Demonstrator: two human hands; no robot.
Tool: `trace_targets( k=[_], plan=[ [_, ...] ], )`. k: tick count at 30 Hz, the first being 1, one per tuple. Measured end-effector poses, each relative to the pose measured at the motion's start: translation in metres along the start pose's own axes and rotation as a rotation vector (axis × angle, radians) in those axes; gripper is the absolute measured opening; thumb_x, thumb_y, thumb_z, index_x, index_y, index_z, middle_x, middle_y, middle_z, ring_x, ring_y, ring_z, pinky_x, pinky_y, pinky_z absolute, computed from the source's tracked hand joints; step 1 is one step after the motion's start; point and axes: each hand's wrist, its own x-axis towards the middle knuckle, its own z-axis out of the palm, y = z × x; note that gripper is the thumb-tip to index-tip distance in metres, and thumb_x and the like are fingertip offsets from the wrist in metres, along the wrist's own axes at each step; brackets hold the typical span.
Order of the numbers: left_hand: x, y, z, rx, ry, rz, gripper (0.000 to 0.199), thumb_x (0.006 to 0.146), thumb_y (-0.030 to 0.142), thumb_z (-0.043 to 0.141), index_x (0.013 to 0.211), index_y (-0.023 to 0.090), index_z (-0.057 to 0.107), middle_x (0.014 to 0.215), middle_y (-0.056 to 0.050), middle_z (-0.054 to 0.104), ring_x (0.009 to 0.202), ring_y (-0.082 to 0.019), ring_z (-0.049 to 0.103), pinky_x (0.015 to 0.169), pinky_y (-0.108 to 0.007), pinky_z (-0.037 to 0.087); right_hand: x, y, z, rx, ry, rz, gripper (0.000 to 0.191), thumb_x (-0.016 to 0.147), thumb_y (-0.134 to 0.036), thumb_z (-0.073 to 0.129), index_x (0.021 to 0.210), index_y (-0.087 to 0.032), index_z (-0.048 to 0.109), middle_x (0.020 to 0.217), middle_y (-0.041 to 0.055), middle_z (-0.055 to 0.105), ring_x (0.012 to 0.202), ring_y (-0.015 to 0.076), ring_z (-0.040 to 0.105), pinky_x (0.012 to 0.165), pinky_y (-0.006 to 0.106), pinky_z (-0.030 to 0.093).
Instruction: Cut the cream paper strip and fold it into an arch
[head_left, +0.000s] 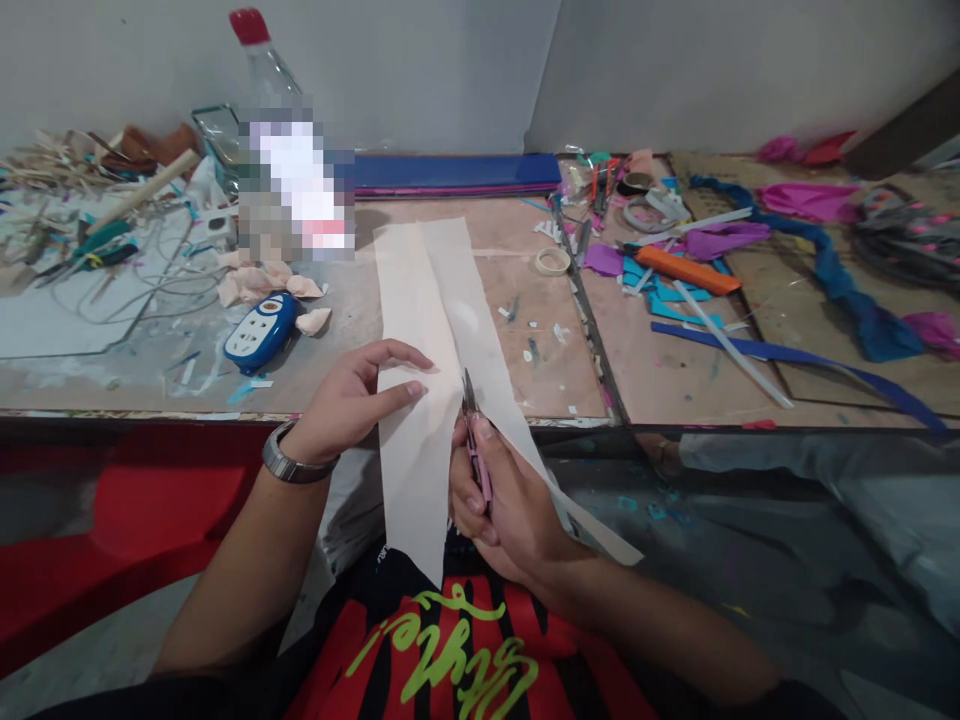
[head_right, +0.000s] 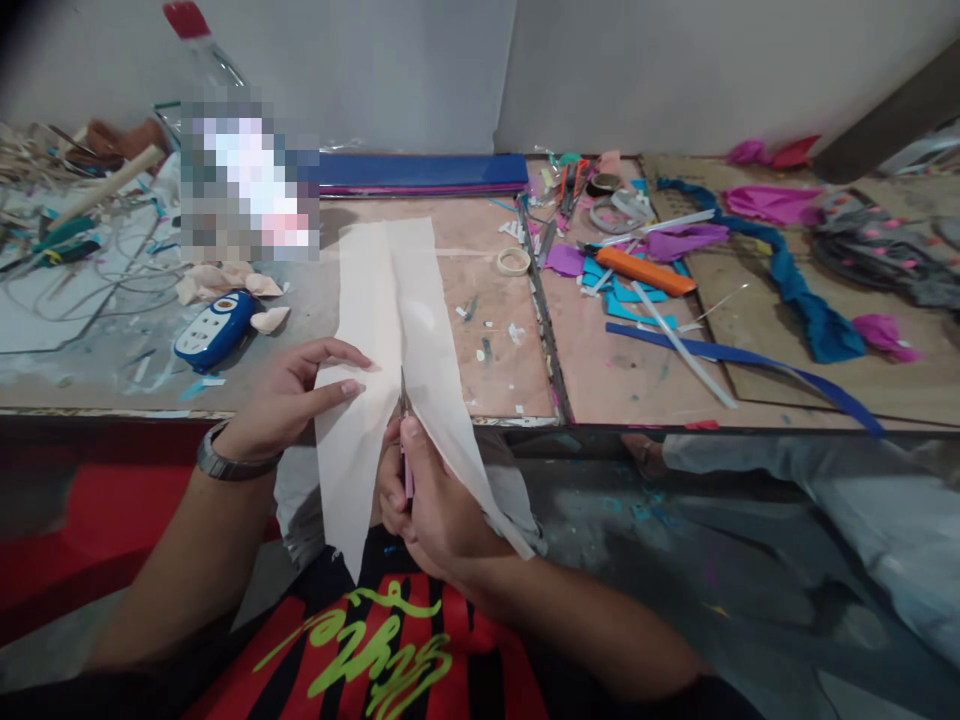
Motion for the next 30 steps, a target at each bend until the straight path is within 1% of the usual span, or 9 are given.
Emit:
trace_targets(
  k=[5, 9, 14, 20, 24, 26, 30],
  plan=[
    [-0.0017, 0.0019, -0.0021, 0.050, -0.059, 0.047, 0.021, 0.086, 0.033, 0.079, 0.102, 0.019, 0.075, 0.101, -0.005, 0.074, 0.076, -0.011, 0.062, 0.064, -0.022, 0.046, 0.0015, -0.0008, -0.0013, 0.016, -0.021, 0.029, 0.038, 0.096, -0.059, 0.062, 0.095, -0.023, 0.052, 0.048, -0.0132, 0.045, 0.028, 0.0030, 0.023, 0.030, 0.013, 0.021],
    [-0.0015, 0.0024, -0.0038, 0.080, -0.059, 0.075, 0.020, 0.086, 0.032, 0.079, 0.100, 0.018, 0.076, 0.102, -0.006, 0.074, 0.082, -0.013, 0.063, 0.067, -0.022, 0.046, 0.0027, 0.0001, -0.0020, 0.003, -0.018, 0.033, 0.038, 0.097, -0.060, 0.061, 0.095, -0.022, 0.053, 0.048, -0.0132, 0.045, 0.028, 0.0033, 0.022, 0.030, 0.014, 0.021],
    [-0.0014, 0.0014, -0.0049, 0.091, -0.064, 0.060, 0.020, 0.087, 0.034, 0.078, 0.099, 0.018, 0.077, 0.098, -0.006, 0.075, 0.076, -0.012, 0.062, 0.064, -0.021, 0.045, 0.0024, -0.0007, -0.0013, 0.001, -0.015, 0.044, 0.040, 0.096, -0.061, 0.062, 0.095, -0.022, 0.052, 0.048, -0.0133, 0.045, 0.029, 0.0032, 0.022, 0.030, 0.014, 0.022],
    [-0.0021, 0.0021, -0.0032, 0.095, -0.063, 0.056, 0.019, 0.087, 0.034, 0.078, 0.096, 0.018, 0.077, 0.095, -0.006, 0.075, 0.077, -0.012, 0.062, 0.066, -0.022, 0.047, 0.0023, -0.0022, -0.0004, -0.014, -0.011, 0.056, 0.040, 0.095, -0.061, 0.062, 0.094, -0.023, 0.051, 0.047, -0.0136, 0.045, 0.029, 0.0033, 0.023, 0.031, 0.014, 0.022],
    [-0.0030, 0.0040, -0.0030, 0.104, -0.060, 0.034, 0.021, 0.086, 0.037, 0.078, 0.095, 0.018, 0.077, 0.093, -0.006, 0.075, 0.074, -0.012, 0.061, 0.063, -0.023, 0.046, 0.0023, -0.0025, 0.0001, -0.015, -0.014, 0.052, 0.039, 0.097, -0.060, 0.061, 0.095, -0.023, 0.050, 0.048, -0.0135, 0.045, 0.029, 0.0035, 0.024, 0.031, 0.014, 0.022],
    [-0.0031, 0.0045, -0.0039, 0.112, -0.058, 0.028, 0.021, 0.087, 0.037, 0.077, 0.095, 0.018, 0.077, 0.094, -0.006, 0.075, 0.076, -0.013, 0.062, 0.063, -0.023, 0.047, 0.0025, -0.0025, 0.0002, -0.014, -0.013, 0.050, 0.038, 0.097, -0.059, 0.060, 0.095, -0.023, 0.049, 0.048, -0.0135, 0.045, 0.029, 0.0038, 0.024, 0.031, 0.014, 0.022],
    [-0.0017, 0.0032, -0.0043, 0.035, -0.027, 0.033, 0.022, 0.090, 0.038, 0.073, 0.104, 0.021, 0.076, 0.109, -0.007, 0.075, 0.080, -0.013, 0.064, 0.063, -0.022, 0.048, 0.0023, -0.0017, 0.0003, -0.009, -0.011, 0.039, 0.037, 0.097, -0.058, 0.060, 0.093, -0.023, 0.048, 0.047, -0.0134, 0.045, 0.029, 0.0039, 0.023, 0.031, 0.014, 0.022]
  ],
)
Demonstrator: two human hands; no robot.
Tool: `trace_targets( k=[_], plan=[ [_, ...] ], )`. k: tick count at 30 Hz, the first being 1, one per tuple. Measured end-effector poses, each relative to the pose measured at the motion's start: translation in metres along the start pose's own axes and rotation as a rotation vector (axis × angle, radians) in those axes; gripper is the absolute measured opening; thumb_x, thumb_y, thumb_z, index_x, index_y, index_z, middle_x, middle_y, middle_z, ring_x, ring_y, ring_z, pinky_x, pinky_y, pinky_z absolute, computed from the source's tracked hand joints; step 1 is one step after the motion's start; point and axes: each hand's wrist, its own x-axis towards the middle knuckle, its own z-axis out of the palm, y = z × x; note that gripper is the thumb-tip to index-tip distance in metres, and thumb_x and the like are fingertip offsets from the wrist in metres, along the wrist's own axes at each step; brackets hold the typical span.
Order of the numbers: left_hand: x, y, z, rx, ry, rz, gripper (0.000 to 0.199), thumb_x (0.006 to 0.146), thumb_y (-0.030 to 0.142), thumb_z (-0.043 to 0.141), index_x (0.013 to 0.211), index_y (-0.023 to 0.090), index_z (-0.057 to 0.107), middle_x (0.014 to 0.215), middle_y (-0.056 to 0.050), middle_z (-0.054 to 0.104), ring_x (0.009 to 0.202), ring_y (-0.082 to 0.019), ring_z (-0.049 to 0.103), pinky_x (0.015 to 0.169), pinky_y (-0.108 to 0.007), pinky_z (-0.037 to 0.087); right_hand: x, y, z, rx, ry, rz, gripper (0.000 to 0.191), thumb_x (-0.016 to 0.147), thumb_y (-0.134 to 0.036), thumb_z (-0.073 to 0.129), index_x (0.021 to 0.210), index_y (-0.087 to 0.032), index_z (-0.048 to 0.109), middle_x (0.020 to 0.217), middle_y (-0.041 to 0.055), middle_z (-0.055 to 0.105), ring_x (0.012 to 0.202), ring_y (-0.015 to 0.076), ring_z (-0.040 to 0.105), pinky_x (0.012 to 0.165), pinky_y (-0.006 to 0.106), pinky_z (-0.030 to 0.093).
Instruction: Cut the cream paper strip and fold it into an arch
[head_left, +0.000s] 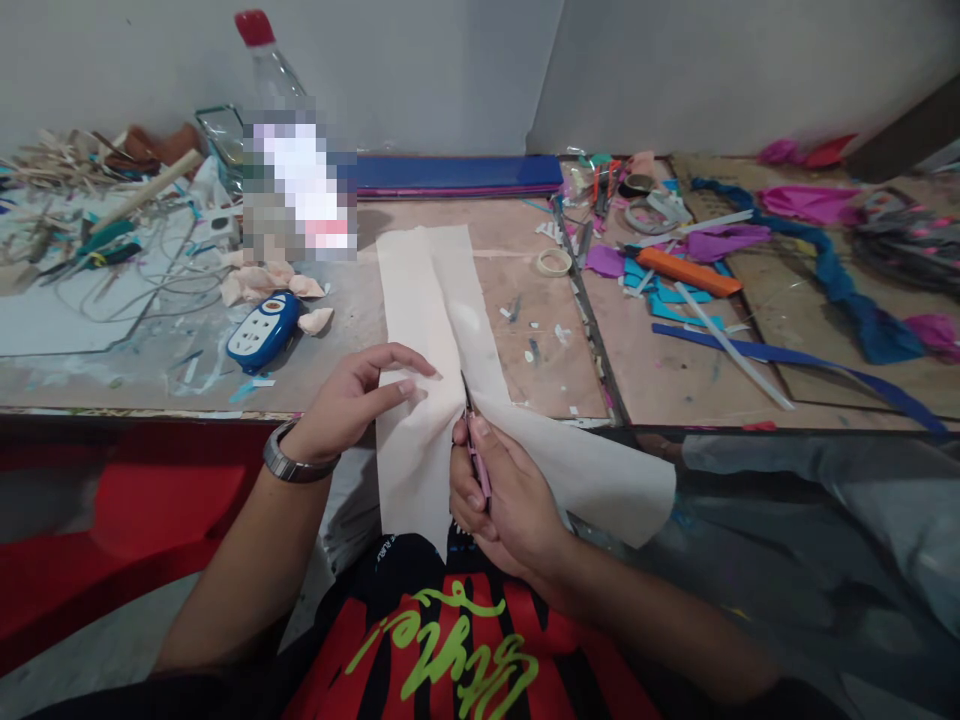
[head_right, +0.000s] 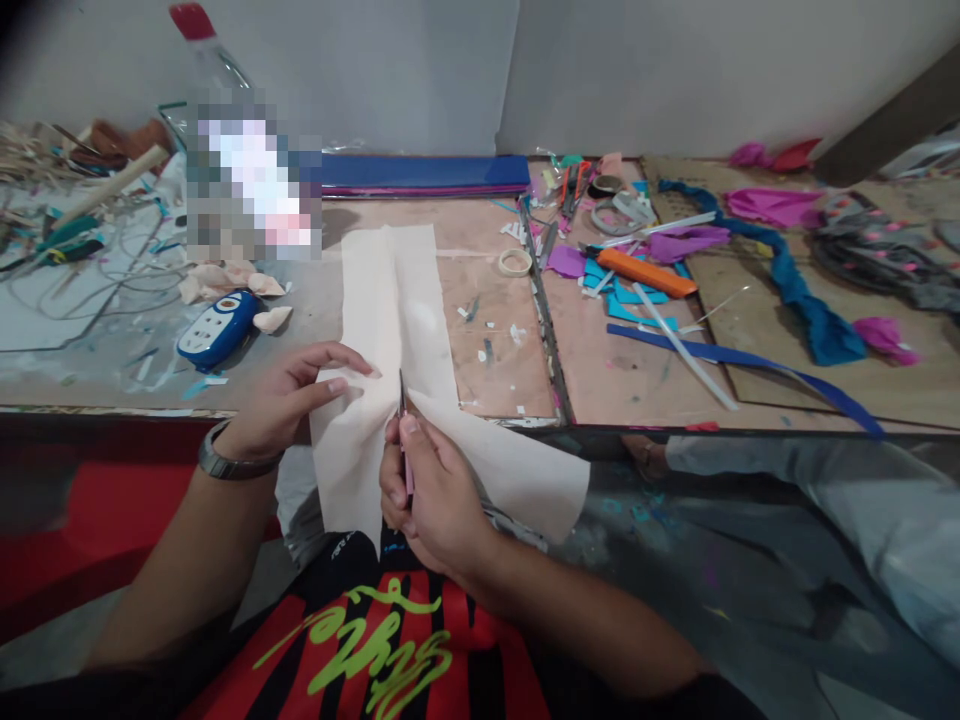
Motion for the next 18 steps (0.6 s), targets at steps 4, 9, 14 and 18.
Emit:
trace_targets(
  k=[4, 9, 14, 18],
  plan=[
    [0.0022, -0.0010, 0.0036, -0.098, 0.086, -0.057, 0.029, 0.089, 0.038, 0.075, 0.111, 0.020, 0.072, 0.110, -0.007, 0.074, 0.079, -0.014, 0.065, 0.063, -0.023, 0.049, -0.0010, 0.0007, -0.0007, -0.001, -0.002, 0.007, 0.037, 0.097, -0.058, 0.060, 0.093, -0.024, 0.048, 0.047, -0.0134, 0.044, 0.029, 0.0043, 0.022, 0.031, 0.015, 0.020],
    [0.0019, -0.0001, 0.0055, -0.093, 0.079, -0.072, 0.026, 0.080, 0.034, 0.083, 0.097, 0.017, 0.074, 0.100, -0.006, 0.074, 0.073, -0.012, 0.063, 0.061, -0.022, 0.048, -0.0006, 0.0005, -0.0023, 0.019, -0.012, -0.004, 0.035, 0.098, -0.057, 0.058, 0.095, -0.023, 0.050, 0.048, -0.0131, 0.045, 0.029, 0.0043, 0.022, 0.031, 0.015, 0.021],
    [0.0006, -0.0021, 0.0013, -0.009, 0.039, -0.022, 0.021, 0.082, 0.034, 0.082, 0.094, 0.017, 0.077, 0.096, -0.007, 0.076, 0.077, -0.014, 0.065, 0.064, -0.023, 0.048, 0.0004, 0.0020, -0.0023, 0.015, -0.017, -0.006, 0.035, 0.099, -0.058, 0.057, 0.096, -0.023, 0.051, 0.048, -0.0130, 0.045, 0.029, 0.0042, 0.022, 0.031, 0.015, 0.021],
    [-0.0005, -0.0032, -0.0012, -0.020, 0.017, -0.005, 0.017, 0.083, 0.032, 0.082, 0.092, 0.018, 0.078, 0.095, -0.006, 0.077, 0.077, -0.013, 0.065, 0.065, -0.023, 0.048, 0.0016, 0.0033, -0.0033, -0.004, -0.035, -0.006, 0.036, 0.100, -0.058, 0.056, 0.097, -0.022, 0.053, 0.048, -0.0125, 0.045, 0.030, 0.0041, 0.023, 0.032, 0.015, 0.022]
  ],
)
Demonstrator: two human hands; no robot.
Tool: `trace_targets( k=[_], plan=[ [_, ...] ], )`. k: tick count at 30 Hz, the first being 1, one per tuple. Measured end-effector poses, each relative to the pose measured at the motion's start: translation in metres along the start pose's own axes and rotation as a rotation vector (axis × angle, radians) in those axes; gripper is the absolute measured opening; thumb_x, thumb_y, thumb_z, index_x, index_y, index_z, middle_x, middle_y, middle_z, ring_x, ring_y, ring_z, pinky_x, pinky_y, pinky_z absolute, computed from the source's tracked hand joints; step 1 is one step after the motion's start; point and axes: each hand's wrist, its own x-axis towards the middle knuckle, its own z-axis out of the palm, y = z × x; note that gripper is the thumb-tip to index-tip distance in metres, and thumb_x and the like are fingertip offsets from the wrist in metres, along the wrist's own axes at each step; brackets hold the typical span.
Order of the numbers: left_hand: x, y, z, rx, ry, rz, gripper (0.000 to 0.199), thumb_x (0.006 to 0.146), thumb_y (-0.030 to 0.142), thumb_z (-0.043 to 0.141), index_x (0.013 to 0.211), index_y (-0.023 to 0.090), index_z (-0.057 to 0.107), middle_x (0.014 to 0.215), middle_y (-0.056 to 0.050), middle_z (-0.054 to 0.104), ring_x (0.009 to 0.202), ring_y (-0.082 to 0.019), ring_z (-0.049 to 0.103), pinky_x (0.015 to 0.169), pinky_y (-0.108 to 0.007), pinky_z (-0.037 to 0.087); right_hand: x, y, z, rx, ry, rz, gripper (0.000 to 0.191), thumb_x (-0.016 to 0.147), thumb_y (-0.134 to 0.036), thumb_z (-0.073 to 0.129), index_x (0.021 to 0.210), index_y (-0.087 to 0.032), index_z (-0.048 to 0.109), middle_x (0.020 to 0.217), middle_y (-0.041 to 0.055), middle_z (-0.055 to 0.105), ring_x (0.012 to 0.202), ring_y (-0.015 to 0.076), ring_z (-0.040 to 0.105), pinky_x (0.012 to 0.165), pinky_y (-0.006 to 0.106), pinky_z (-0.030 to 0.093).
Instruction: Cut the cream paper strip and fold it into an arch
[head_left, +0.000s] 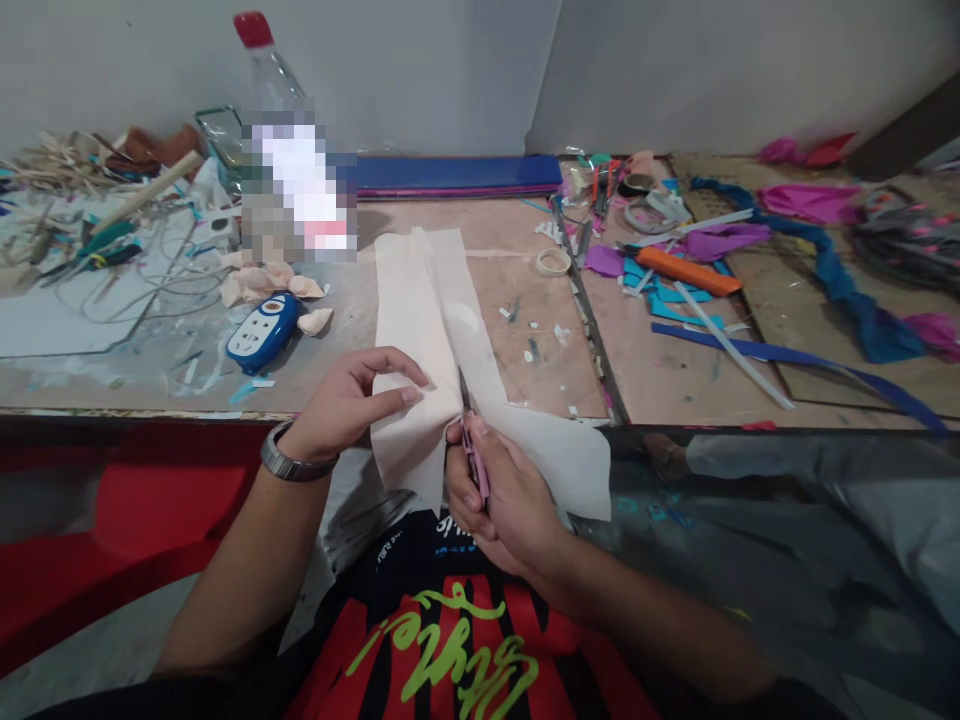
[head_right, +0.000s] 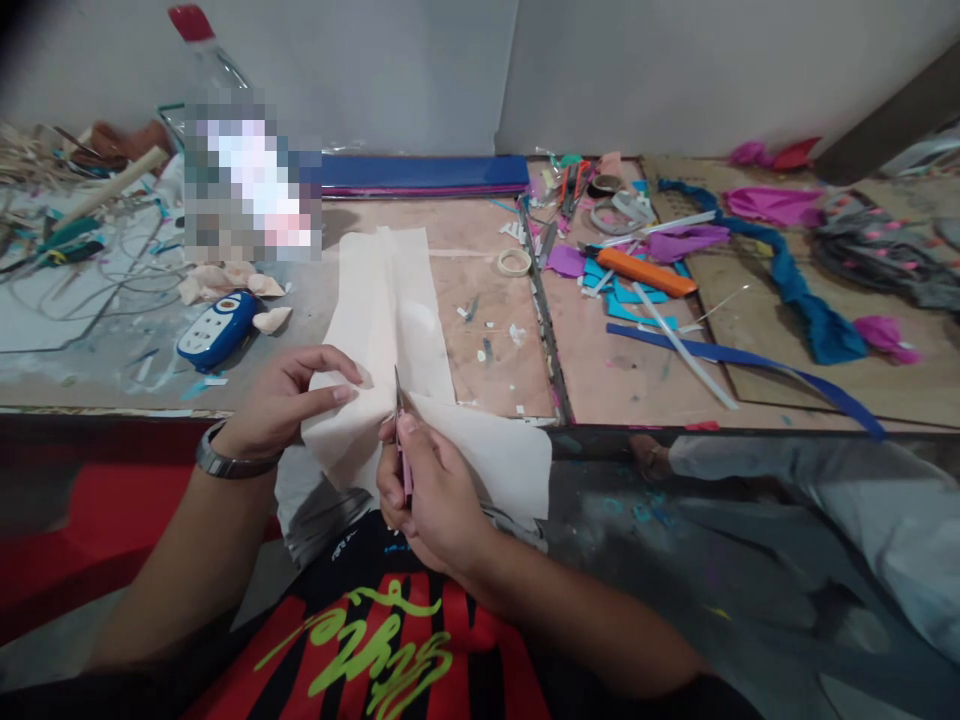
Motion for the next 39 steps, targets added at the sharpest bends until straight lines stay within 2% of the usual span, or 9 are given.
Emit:
trace_targets(
  k=[4, 9, 14, 21, 25, 29, 35, 39],
  plan=[
    [-0.001, 0.002, 0.000, -0.012, -0.002, -0.030, 0.017, 0.082, 0.034, 0.081, 0.091, 0.020, 0.078, 0.093, -0.005, 0.077, 0.073, -0.012, 0.064, 0.063, -0.023, 0.048, 0.002, 0.000, -0.002, -0.018, 0.004, 0.027, 0.040, 0.100, -0.060, 0.053, 0.097, -0.020, 0.057, 0.049, -0.0102, 0.049, 0.030, 0.0037, 0.025, 0.032, 0.016, 0.021],
    [-0.002, 0.005, 0.000, -0.018, 0.009, -0.021, 0.018, 0.081, 0.035, 0.081, 0.089, 0.020, 0.077, 0.092, -0.006, 0.076, 0.072, -0.013, 0.063, 0.061, -0.025, 0.049, 0.003, -0.002, 0.000, -0.001, 0.038, 0.032, 0.043, 0.093, -0.059, 0.065, 0.094, -0.016, 0.063, 0.062, -0.0077, 0.055, 0.031, 0.0005, 0.029, 0.033, 0.017, 0.020],
    [-0.001, 0.005, 0.000, -0.039, 0.107, -0.028, 0.019, 0.078, 0.034, 0.082, 0.087, 0.018, 0.076, 0.092, -0.006, 0.075, 0.074, -0.014, 0.063, 0.060, -0.023, 0.048, 0.002, -0.001, 0.001, -0.009, 0.059, 0.002, 0.044, 0.088, -0.058, 0.074, 0.093, -0.014, 0.068, 0.065, -0.0058, 0.056, 0.034, 0.0002, 0.033, 0.034, 0.017, 0.019],
    [0.001, 0.004, 0.003, -0.232, 0.180, -0.107, 0.024, 0.072, 0.033, 0.084, 0.087, 0.017, 0.071, 0.085, -0.002, 0.070, 0.058, -0.010, 0.056, 0.050, -0.021, 0.041, 0.003, 0.005, 0.001, -0.052, 0.095, -0.044, 0.042, 0.090, -0.058, 0.072, 0.088, -0.018, 0.059, 0.065, -0.0043, 0.062, 0.038, 0.0028, 0.040, 0.038, 0.016, 0.028],
    [0.001, 0.004, 0.002, -0.262, 0.224, -0.103, 0.023, 0.073, 0.030, 0.080, 0.090, 0.019, 0.069, 0.081, -0.001, 0.068, 0.058, -0.011, 0.055, 0.050, -0.022, 0.041, 0.003, 0.007, -0.001, -0.049, 0.094, -0.058, 0.040, 0.089, -0.056, 0.075, 0.095, -0.020, 0.060, 0.072, -0.0041, 0.063, 0.041, 0.0029, 0.039, 0.039, 0.017, 0.029],
    [0.001, 0.004, 0.000, -0.228, 0.238, -0.096, 0.023, 0.076, 0.026, 0.075, 0.097, 0.019, 0.070, 0.090, -0.003, 0.070, 0.065, -0.012, 0.059, 0.056, -0.023, 0.045, 0.003, 0.011, -0.004, -0.116, 0.101, -0.115, 0.039, 0.090, -0.057, 0.073, 0.091, -0.019, 0.064, 0.074, -0.0036, 0.060, 0.043, 0.0033, 0.038, 0.039, 0.019, 0.029],
    [0.000, 0.004, -0.001, -0.219, 0.192, -0.115, 0.027, 0.082, 0.027, 0.071, 0.108, 0.020, 0.069, 0.098, -0.004, 0.070, 0.069, -0.014, 0.061, 0.058, -0.024, 0.047, 0.001, 0.010, -0.003, -0.136, 0.072, -0.115, 0.036, 0.094, -0.056, 0.069, 0.098, -0.020, 0.065, 0.056, -0.0079, 0.048, 0.040, 0.0057, 0.034, 0.040, 0.019, 0.026],
    [0.001, 0.005, 0.000, -0.156, 0.170, -0.067, 0.025, 0.085, 0.032, 0.072, 0.108, 0.021, 0.071, 0.108, -0.004, 0.069, 0.078, -0.015, 0.063, 0.063, -0.024, 0.048, 0.001, 0.006, 0.000, -0.095, 0.091, -0.108, 0.035, 0.093, -0.055, 0.069, 0.097, -0.020, 0.064, 0.071, -0.0048, 0.060, 0.038, 0.0026, 0.036, 0.038, 0.019, 0.027]
  ],
)
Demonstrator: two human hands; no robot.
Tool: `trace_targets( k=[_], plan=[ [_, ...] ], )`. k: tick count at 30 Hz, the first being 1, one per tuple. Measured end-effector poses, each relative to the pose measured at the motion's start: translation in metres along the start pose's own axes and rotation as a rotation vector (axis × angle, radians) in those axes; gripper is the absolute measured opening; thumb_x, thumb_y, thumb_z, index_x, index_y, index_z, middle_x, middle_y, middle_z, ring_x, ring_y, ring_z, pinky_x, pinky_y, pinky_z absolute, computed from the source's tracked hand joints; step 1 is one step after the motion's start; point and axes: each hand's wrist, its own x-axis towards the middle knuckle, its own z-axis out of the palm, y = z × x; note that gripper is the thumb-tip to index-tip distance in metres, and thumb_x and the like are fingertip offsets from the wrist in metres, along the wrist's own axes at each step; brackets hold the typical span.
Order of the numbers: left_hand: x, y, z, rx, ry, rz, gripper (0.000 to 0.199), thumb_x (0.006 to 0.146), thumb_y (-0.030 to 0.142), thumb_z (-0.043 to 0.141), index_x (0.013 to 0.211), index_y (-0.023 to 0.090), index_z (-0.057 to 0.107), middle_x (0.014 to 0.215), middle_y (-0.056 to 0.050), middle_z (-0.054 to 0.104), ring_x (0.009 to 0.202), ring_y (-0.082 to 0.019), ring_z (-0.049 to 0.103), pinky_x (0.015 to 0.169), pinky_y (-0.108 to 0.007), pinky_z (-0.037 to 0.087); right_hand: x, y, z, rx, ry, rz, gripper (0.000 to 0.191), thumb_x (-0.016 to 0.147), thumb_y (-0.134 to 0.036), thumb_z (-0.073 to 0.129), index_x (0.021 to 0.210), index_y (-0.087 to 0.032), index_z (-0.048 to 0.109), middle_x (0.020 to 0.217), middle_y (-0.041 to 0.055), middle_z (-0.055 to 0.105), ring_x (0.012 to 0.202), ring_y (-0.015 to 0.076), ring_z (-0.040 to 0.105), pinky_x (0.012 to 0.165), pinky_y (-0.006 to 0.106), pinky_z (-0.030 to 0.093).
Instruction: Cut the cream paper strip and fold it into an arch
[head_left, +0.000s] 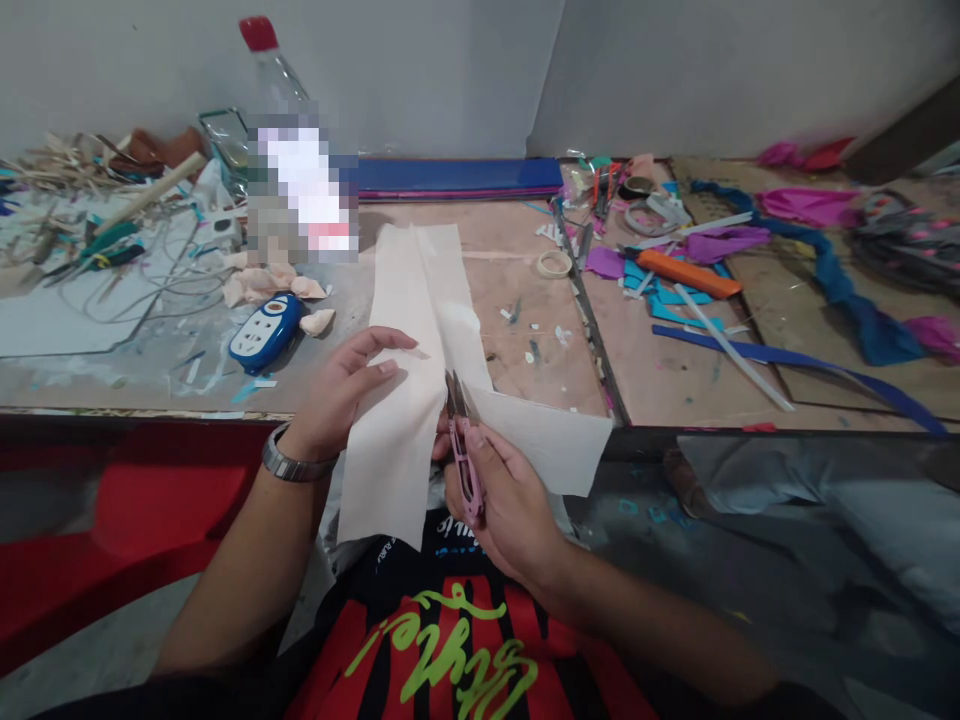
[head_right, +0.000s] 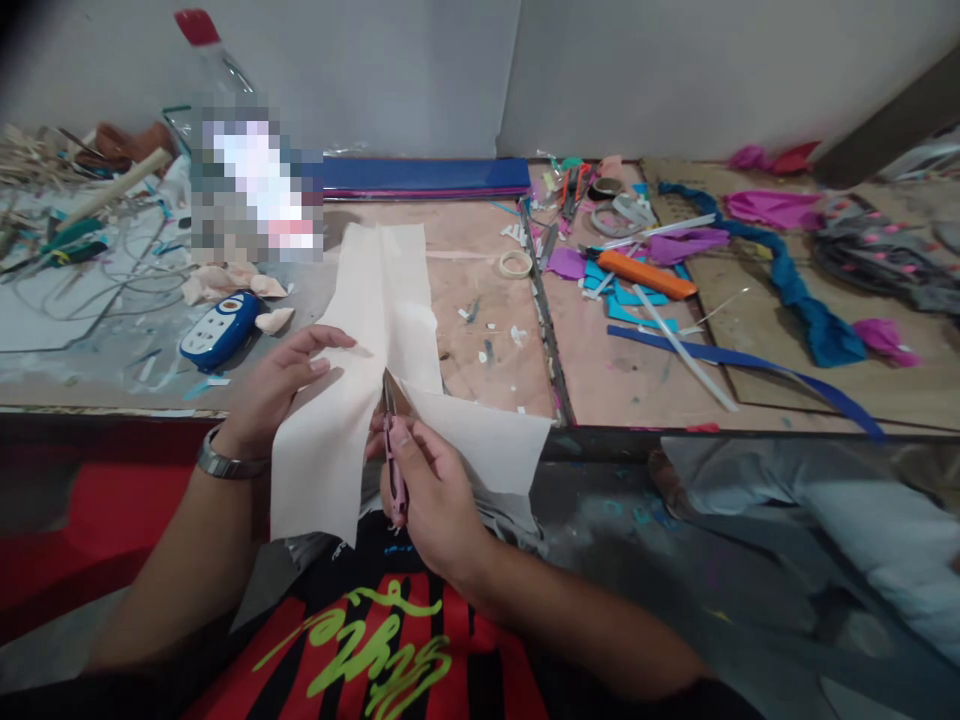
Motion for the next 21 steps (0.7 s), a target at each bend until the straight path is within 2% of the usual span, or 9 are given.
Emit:
trace_targets(
  k=[3, 10, 15, 21],
  plan=[
    [0.0001, 0.0018, 0.0010, 0.062, -0.030, 0.033, 0.026, 0.081, 0.032, 0.078, 0.103, 0.019, 0.072, 0.112, -0.006, 0.069, 0.087, -0.016, 0.064, 0.070, -0.025, 0.050, -0.0004, -0.0027, 0.0015, 0.028, 0.011, 0.024, 0.037, 0.091, -0.054, 0.071, 0.095, -0.019, 0.063, 0.082, -0.0028, 0.065, 0.037, 0.0004, 0.035, 0.037, 0.019, 0.028],
    [-0.0045, 0.0035, -0.0024, 0.129, -0.077, 0.130, 0.026, 0.078, 0.036, 0.083, 0.093, 0.019, 0.071, 0.098, -0.005, 0.071, 0.087, -0.017, 0.065, 0.076, -0.026, 0.050, -0.0001, -0.0049, 0.0025, 0.100, -0.001, 0.121, 0.041, 0.087, -0.054, 0.076, 0.091, -0.016, 0.062, 0.067, -0.0065, 0.058, 0.034, -0.0012, 0.030, 0.035, 0.015, 0.022],
    [-0.0048, 0.0013, -0.0046, 0.139, -0.051, 0.150, 0.025, 0.077, 0.039, 0.082, 0.090, 0.020, 0.072, 0.093, -0.003, 0.070, 0.081, -0.017, 0.063, 0.073, -0.027, 0.050, -0.0014, -0.0027, 0.0015, 0.136, -0.031, 0.141, 0.040, 0.087, -0.053, 0.076, 0.092, -0.016, 0.062, 0.066, -0.0065, 0.059, 0.032, -0.0016, 0.029, 0.034, 0.015, 0.021],
    [-0.0039, -0.0015, -0.0032, 0.117, -0.030, 0.157, 0.023, 0.077, 0.035, 0.083, 0.089, 0.020, 0.072, 0.092, -0.004, 0.070, 0.085, -0.018, 0.063, 0.077, -0.028, 0.050, -0.0074, 0.0011, -0.0004, 0.162, -0.048, 0.119, 0.039, 0.088, -0.052, 0.077, 0.086, -0.016, 0.061, 0.067, -0.0063, 0.060, 0.032, -0.0013, 0.033, 0.034, 0.015, 0.023]
  ],
)
